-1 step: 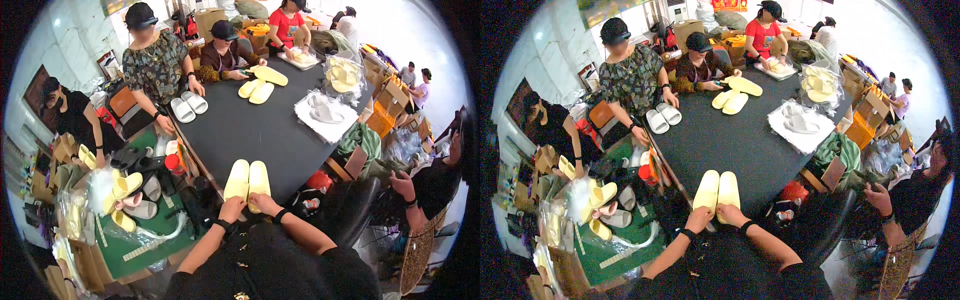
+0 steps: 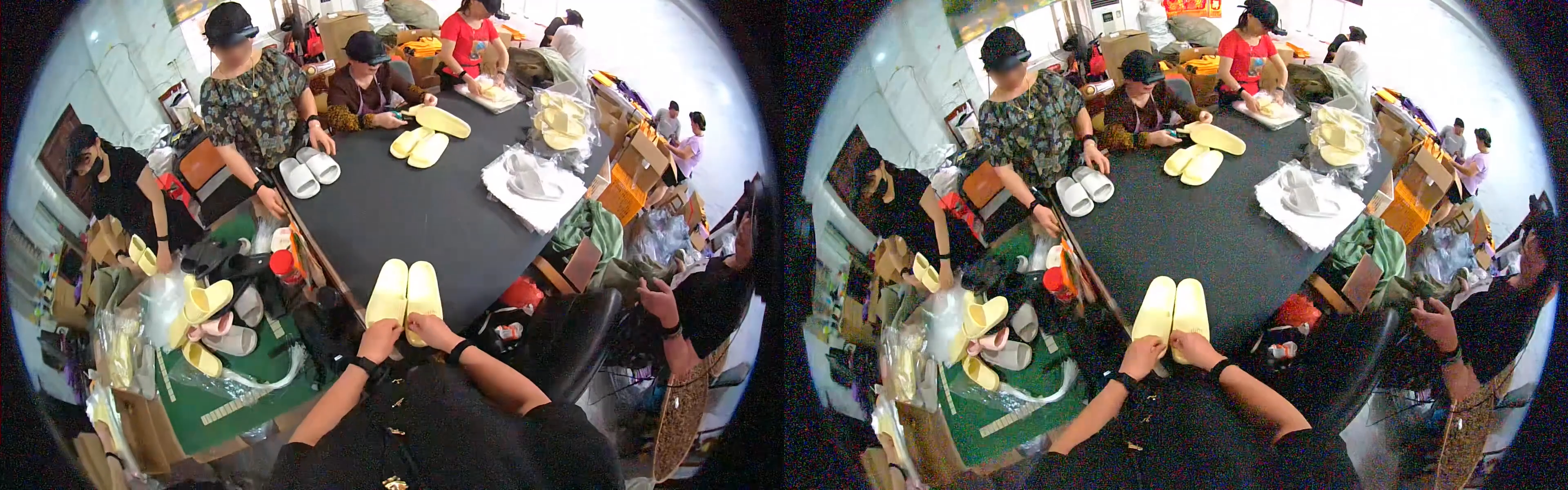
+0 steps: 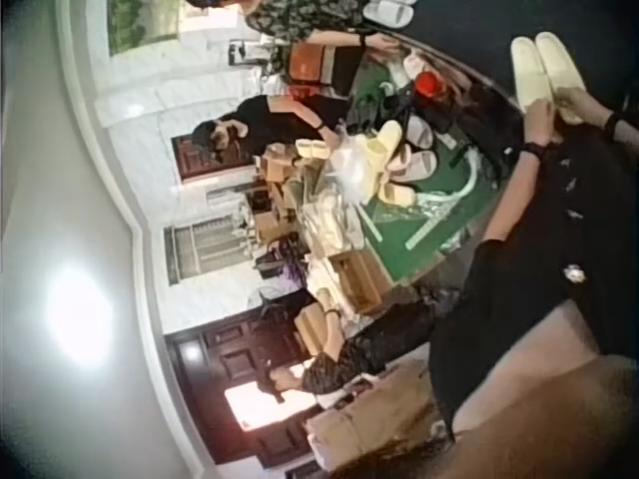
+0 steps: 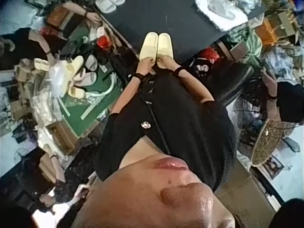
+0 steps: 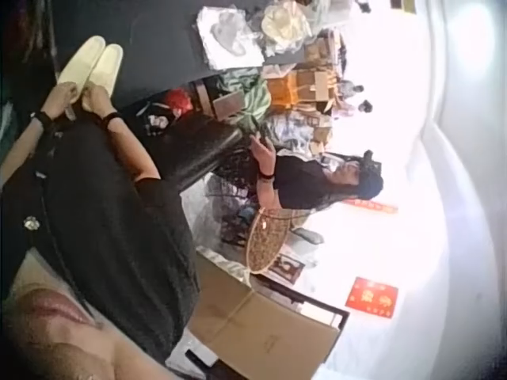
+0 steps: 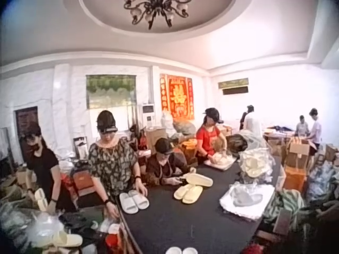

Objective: The person is assembling and packing slippers in a manufacturing setting, including placing insoles into the slipper bodies and bagging the finished products.

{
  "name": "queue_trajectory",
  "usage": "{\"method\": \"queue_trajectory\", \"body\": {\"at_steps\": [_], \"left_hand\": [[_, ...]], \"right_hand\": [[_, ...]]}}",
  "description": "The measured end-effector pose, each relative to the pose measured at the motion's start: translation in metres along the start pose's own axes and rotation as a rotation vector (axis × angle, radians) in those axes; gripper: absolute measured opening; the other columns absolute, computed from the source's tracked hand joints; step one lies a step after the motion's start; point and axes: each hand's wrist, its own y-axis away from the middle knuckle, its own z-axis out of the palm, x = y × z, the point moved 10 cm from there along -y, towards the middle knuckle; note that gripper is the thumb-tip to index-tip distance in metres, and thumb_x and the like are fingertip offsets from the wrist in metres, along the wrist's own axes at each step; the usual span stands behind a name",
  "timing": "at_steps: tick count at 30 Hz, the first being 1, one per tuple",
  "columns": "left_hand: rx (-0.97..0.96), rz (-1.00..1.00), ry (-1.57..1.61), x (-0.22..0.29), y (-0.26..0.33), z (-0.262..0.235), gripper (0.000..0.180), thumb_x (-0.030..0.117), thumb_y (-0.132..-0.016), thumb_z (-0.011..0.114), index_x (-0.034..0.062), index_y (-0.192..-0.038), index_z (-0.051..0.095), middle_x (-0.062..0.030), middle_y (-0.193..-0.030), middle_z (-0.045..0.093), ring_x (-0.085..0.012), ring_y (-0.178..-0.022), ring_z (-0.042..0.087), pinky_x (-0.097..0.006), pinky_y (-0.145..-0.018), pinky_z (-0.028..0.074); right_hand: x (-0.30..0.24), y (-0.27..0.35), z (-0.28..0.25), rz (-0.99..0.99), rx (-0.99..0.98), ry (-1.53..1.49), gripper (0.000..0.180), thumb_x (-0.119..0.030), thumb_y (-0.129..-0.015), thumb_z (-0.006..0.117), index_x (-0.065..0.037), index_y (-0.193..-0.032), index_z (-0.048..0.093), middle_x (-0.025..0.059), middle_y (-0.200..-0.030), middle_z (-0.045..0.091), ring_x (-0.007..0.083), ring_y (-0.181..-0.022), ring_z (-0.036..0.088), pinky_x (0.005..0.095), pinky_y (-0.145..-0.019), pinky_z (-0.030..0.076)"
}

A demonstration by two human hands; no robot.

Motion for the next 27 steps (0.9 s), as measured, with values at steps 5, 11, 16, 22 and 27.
{"method": "queue_trajectory", "body": {"at_steps": [5,11,16,22,27], "left_hand": [[0.010,-0.133,0.131,-0.018,0.004,0.004,0.018,0.021,-0.086,0.056,0.0033,-0.087,0.060,-0.0176,-0.079,0.063,-0.0346,-0.075,0.061,-0.040,-0.065,0.048],[-0.174,0.029,0.026,-0.011,0.010,0.031,0.014,0.018,-0.081,0.058,0.0044,-0.084,0.061,-0.0179,-0.079,0.061,-0.0358,-0.079,0.059,-0.043,-0.071,0.046],[-0.150,-0.059,0.039,-0.018,0.001,0.028,0.017,0.021,-0.080,0.058,0.0057,-0.084,0.064,-0.0183,-0.078,0.061,-0.0362,-0.078,0.059,-0.044,-0.070,0.046],[0.017,-0.040,0.096,-0.014,-0.003,0.006,0.016,0.020,-0.079,0.061,0.0036,-0.079,0.063,-0.0146,-0.076,0.061,-0.0328,-0.078,0.058,-0.041,-0.070,0.046],[-0.038,-0.015,0.119,-0.019,0.009,0.015,0.014,0.018,-0.075,0.064,0.0042,-0.075,0.061,-0.0116,-0.075,0.061,-0.0316,-0.077,0.057,-0.040,-0.069,0.045]], "right_hand": [[-0.008,0.006,-0.003,-0.043,-0.032,-0.020,0.017,-0.018,-0.088,0.054,-0.005,-0.094,0.061,0.0155,-0.085,0.065,0.0334,-0.081,0.063,0.0396,-0.071,0.049],[-0.005,0.013,-0.006,0.007,-0.110,-0.223,0.014,-0.013,-0.087,0.055,-0.002,-0.092,0.061,0.0131,-0.082,0.063,0.0240,-0.078,0.061,0.0332,-0.074,0.047],[0.020,0.015,-0.018,0.134,-0.121,-0.247,0.015,-0.012,-0.085,0.057,0.001,-0.090,0.062,0.0116,-0.075,0.063,0.0146,-0.069,0.057,0.0298,-0.066,0.046],[0.039,0.014,-0.026,0.141,-0.090,-0.285,0.010,-0.009,-0.083,0.057,0.000,-0.085,0.062,0.0083,-0.068,0.060,0.0141,-0.060,0.058,0.0279,-0.059,0.047],[0.043,0.019,-0.024,0.155,-0.044,-0.300,0.011,-0.006,-0.080,0.059,0.000,-0.088,0.063,0.0097,-0.074,0.064,0.0155,-0.069,0.062,0.0275,-0.066,0.048]]}}
